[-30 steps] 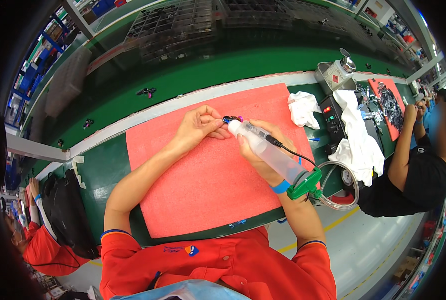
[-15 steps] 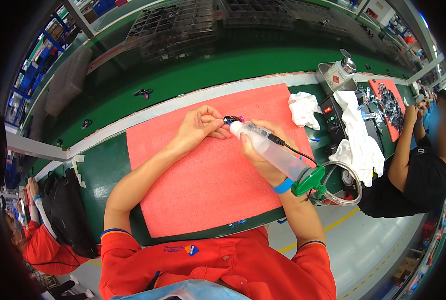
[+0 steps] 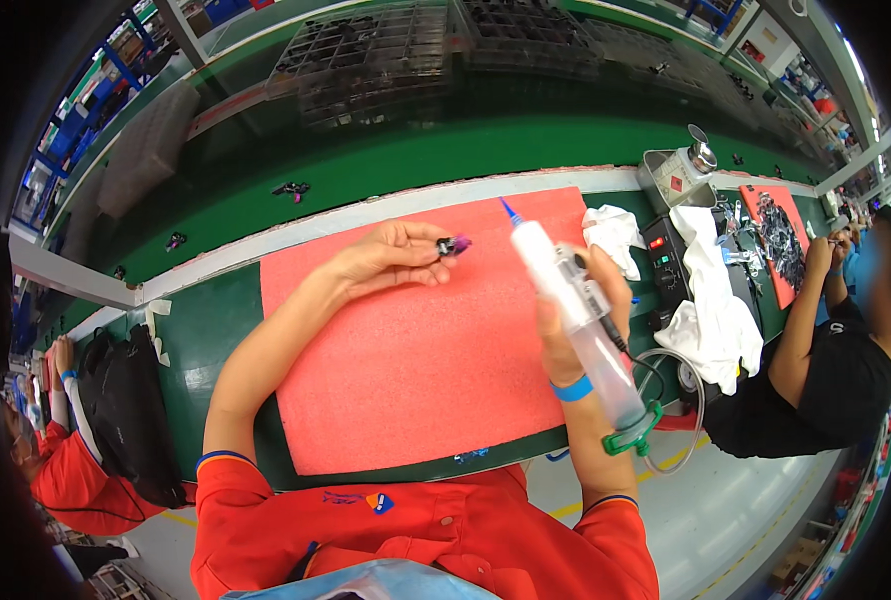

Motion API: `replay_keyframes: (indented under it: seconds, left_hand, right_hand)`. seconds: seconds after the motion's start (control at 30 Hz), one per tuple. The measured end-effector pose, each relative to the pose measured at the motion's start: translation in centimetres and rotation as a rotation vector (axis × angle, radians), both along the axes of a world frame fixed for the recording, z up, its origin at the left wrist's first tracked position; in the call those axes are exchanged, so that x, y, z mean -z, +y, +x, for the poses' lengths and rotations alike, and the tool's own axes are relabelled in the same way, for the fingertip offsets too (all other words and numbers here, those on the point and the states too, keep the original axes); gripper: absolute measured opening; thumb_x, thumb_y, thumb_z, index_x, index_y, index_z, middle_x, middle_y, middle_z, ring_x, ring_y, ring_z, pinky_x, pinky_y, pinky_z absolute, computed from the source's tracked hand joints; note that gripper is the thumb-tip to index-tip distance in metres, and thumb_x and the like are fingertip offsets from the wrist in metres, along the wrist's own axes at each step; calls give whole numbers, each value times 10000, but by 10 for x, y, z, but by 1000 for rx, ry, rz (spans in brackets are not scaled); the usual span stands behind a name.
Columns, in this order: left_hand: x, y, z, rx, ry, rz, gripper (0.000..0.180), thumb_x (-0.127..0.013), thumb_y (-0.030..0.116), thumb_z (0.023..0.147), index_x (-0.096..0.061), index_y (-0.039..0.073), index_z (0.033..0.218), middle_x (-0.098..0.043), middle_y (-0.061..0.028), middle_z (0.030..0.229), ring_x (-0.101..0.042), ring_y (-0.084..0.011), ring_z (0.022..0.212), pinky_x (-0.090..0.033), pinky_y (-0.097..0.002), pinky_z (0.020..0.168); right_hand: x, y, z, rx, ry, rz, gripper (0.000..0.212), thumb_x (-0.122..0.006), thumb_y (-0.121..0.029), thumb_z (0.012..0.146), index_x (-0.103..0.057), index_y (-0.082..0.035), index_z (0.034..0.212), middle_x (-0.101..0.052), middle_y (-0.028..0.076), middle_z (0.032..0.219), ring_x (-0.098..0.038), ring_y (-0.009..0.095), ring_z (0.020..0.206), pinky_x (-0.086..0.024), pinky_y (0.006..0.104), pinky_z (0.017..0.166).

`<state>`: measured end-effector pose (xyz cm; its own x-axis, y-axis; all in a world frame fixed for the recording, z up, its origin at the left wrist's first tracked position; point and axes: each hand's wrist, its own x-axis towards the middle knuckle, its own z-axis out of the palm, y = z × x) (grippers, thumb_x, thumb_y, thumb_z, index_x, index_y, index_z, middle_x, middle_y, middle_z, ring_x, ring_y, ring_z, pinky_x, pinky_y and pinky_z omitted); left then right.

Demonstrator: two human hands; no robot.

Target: Applying adhesive to small electronic components on an assembly line using a manual dispenser.

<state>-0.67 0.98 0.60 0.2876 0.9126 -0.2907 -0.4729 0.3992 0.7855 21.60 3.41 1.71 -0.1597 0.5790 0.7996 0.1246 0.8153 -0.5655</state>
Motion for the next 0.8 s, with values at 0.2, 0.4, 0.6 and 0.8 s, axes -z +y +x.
replay_keyframes:
  seconds: [0.2, 0.4, 0.6, 0.8]
  left_hand:
    - [-1, 2, -3, 18, 176, 214, 180, -467, 37, 814, -508, -45, 970, -583, -131, 845, -599, -197, 740, -510, -256, 652]
    - [0, 0, 5, -12, 318, 177, 169, -466, 39, 816, -515, -49, 951, -583, -123, 836, -597, -187, 740, -511, -256, 648]
    - [1, -1, 8, -42, 350, 179, 155, -464, 32, 815, -514, -55, 934, -583, -121, 820, -596, -173, 722, -511, -246, 636]
    - [3, -1, 9, -43, 363, 199, 152, -471, 34, 813, -515, -53, 929, -583, -115, 811, -596, -165, 716, -508, -238, 627]
  right_hand:
    - [-4, -6, 1, -134, 135, -297, 442, -544, -221, 763, -368, 38, 1074, -526, 202, 889, -571, 248, 664, -492, 328, 593]
    - [-16, -12, -4, -54, -196, -95, 368, -610, -161, 686, -482, 44, 964, -580, 146, 827, -577, 190, 688, -480, 283, 614]
    - [-20, -13, -11, -38, -263, -65, 339, -656, -103, 620, -541, 33, 908, -594, 120, 817, -584, 174, 722, -474, 265, 640]
    - [-18, -15, -13, -23, -288, -141, 326, -664, -65, 605, -548, 31, 894, -591, 121, 822, -588, 175, 739, -475, 262, 654]
